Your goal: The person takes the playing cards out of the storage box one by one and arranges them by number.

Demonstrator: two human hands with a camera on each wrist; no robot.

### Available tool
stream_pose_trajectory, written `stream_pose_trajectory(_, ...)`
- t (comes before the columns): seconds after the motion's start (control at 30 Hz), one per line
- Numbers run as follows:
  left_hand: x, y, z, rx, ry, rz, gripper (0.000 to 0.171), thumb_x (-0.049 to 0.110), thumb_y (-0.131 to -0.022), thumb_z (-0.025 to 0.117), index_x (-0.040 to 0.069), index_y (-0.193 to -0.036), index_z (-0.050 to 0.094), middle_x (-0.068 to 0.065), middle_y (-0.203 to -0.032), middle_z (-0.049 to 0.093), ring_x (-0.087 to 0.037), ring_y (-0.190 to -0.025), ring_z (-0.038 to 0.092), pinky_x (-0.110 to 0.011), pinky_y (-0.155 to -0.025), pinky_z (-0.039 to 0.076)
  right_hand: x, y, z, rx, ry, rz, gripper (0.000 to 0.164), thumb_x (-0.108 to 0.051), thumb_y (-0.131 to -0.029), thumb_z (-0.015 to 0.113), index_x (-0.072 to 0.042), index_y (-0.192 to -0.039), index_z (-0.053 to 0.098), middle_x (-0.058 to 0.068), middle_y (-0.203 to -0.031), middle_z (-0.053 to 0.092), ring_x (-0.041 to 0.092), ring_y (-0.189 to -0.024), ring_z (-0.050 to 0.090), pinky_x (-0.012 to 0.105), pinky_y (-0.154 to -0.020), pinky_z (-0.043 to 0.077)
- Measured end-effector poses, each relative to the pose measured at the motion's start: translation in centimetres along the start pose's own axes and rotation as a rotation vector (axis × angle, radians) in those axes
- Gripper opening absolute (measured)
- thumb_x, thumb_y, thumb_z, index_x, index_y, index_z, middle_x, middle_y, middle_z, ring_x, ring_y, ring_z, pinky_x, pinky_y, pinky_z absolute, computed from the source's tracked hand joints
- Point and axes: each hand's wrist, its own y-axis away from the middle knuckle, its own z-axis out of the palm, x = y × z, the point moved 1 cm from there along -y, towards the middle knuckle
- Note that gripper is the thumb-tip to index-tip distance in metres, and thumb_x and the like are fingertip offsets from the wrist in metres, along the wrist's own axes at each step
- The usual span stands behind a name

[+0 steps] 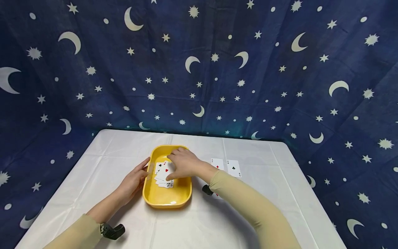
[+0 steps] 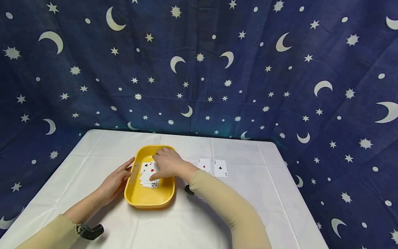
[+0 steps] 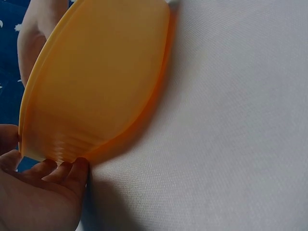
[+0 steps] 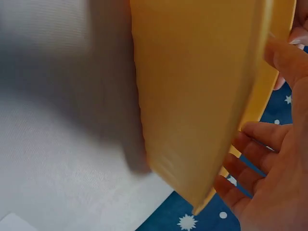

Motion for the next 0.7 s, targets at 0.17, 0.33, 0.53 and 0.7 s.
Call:
stream_pose_trajectory(0.17,0.0,0.0,0.0,0.004,0.002,-0.004,0.069,0.012,-0.103,0.043,0.028,-0.166,0.019,-0.017,-0.167,0.022,-0.032,-0.144,0.04,-0.045,-0.115,0.035,0.0,-1.0,0.5,-0.049,0.01,-0.003,0.094,-0.075,-0.076,0.072,-0.018,-0.148,0.055,0.0,-0.143,0.055,0.02,-0.127,0.045,0.036,-0.111,0.036)
stream_pose_trajectory(0.33,0.0,0.0,0.0,0.0,0.004,0.003,0.07,0.012,-0.102,0.043,0.027,-0.166,0.019,-0.019,-0.167,0.022,-0.034,-0.144,0.04,-0.046,-0.115,0.035,0.1,-1.8,1.4,-0.093,0.051,-0.01,0.093,-0.079,-0.073,0.071,-0.019,-0.144,0.059,-0.001,-0.138,0.056,0.019,-0.121,0.045,0.037,-0.105,0.038)
stream_pose_trajectory(0.53,-0.1,-0.1,-0.1,0.002,0.001,0.003,0.069,0.012,-0.102,0.044,0.027,-0.166,0.019,-0.019,-0.167,0.022,-0.033,-0.144,0.04,-0.043,-0.114,0.037,0.0,-2.3,2.0,-0.121,0.082,0.031,0.089,-0.084,-0.071,0.068,-0.018,-0.131,0.065,-0.002,-0.124,0.058,0.018,-0.111,0.046,0.037,-0.1,0.041)
stream_pose_trajectory(0.7,-0.2,-0.2,-0.2,-0.007,-0.004,0.009,0.069,0.012,-0.103,0.043,0.026,-0.166,0.019,-0.019,-0.168,0.02,-0.032,-0.144,0.04,-0.039,-0.112,0.04,-0.1,-2.4,2.3,-0.128,0.082,0.059,0.09,-0.085,-0.07,0.068,-0.018,-0.13,0.065,-0.002,-0.122,0.056,0.018,-0.108,0.044,0.037,-0.098,0.041)
